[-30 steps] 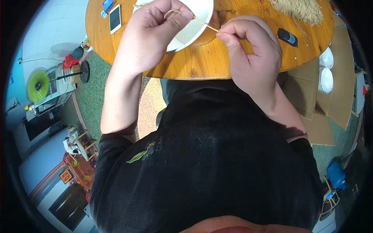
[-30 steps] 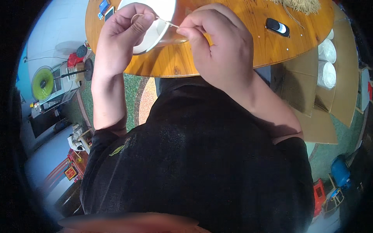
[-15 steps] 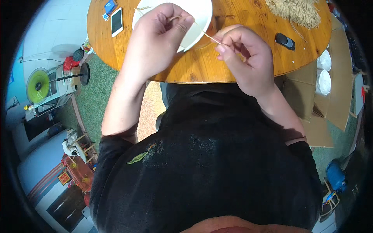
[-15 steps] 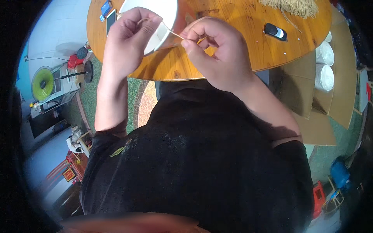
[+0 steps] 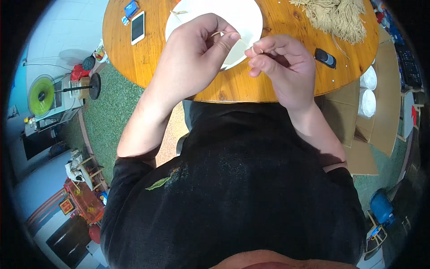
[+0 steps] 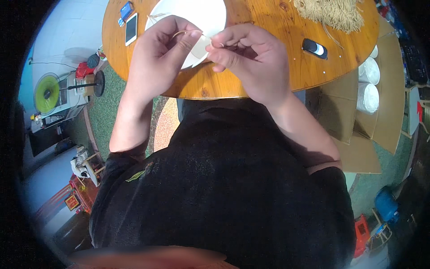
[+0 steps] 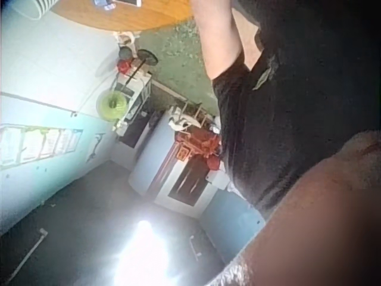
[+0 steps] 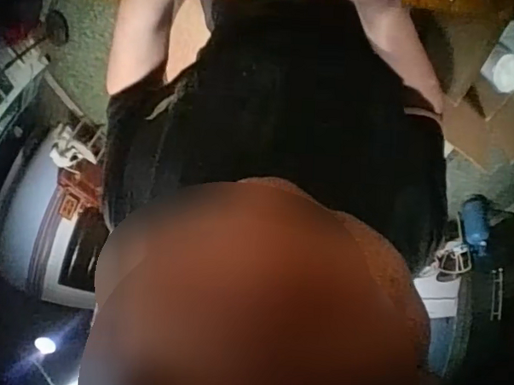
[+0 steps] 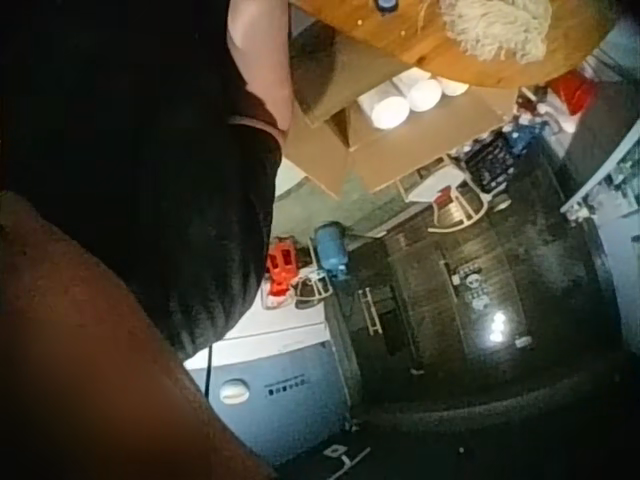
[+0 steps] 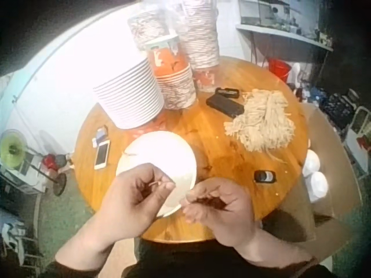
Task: Attaching plastic handles to decorative bowls by threading the ends through holes and securing them.
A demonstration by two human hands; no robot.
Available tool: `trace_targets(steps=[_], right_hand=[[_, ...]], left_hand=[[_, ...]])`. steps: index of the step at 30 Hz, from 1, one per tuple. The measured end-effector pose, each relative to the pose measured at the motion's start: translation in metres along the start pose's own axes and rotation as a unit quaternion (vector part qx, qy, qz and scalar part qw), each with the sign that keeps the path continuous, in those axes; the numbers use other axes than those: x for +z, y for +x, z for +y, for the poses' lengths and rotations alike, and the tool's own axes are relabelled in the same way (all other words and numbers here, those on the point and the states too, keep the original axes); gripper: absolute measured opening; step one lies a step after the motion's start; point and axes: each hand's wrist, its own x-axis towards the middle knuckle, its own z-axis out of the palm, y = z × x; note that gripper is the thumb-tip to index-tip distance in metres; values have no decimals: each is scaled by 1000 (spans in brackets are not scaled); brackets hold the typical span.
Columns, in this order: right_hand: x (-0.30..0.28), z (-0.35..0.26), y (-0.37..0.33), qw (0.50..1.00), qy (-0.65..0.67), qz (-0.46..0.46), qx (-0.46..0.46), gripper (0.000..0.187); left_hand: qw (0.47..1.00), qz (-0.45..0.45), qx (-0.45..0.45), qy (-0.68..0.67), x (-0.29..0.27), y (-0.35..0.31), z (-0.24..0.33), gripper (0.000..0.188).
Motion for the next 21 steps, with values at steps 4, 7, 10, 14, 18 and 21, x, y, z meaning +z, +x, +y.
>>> trace_targets(steps=[4, 7, 10, 14, 18, 21], right_hand=[[3, -12, 2, 998, -9, 39, 53, 30], [18, -28, 4, 983, -22, 134, 127, 25], [19, -31, 6, 972, 40, 150, 175, 23], [13, -36, 10, 963, 67, 118, 234, 23], [12, -42, 13, 964, 2, 119, 240, 23], [17, -49, 19, 960, -77, 96, 253, 23]], left_hand=[[992, 6, 33, -124, -5, -2, -10, 16], [997, -69, 29, -29, -15, -6, -1, 16], [996, -39, 71, -36, -16, -5, 0, 13], [940, 19, 302, 158, -22, 7, -2, 10], [896, 25, 398, 197, -27, 20, 0, 13], [899, -8, 370, 233, -30, 19, 12, 15]])
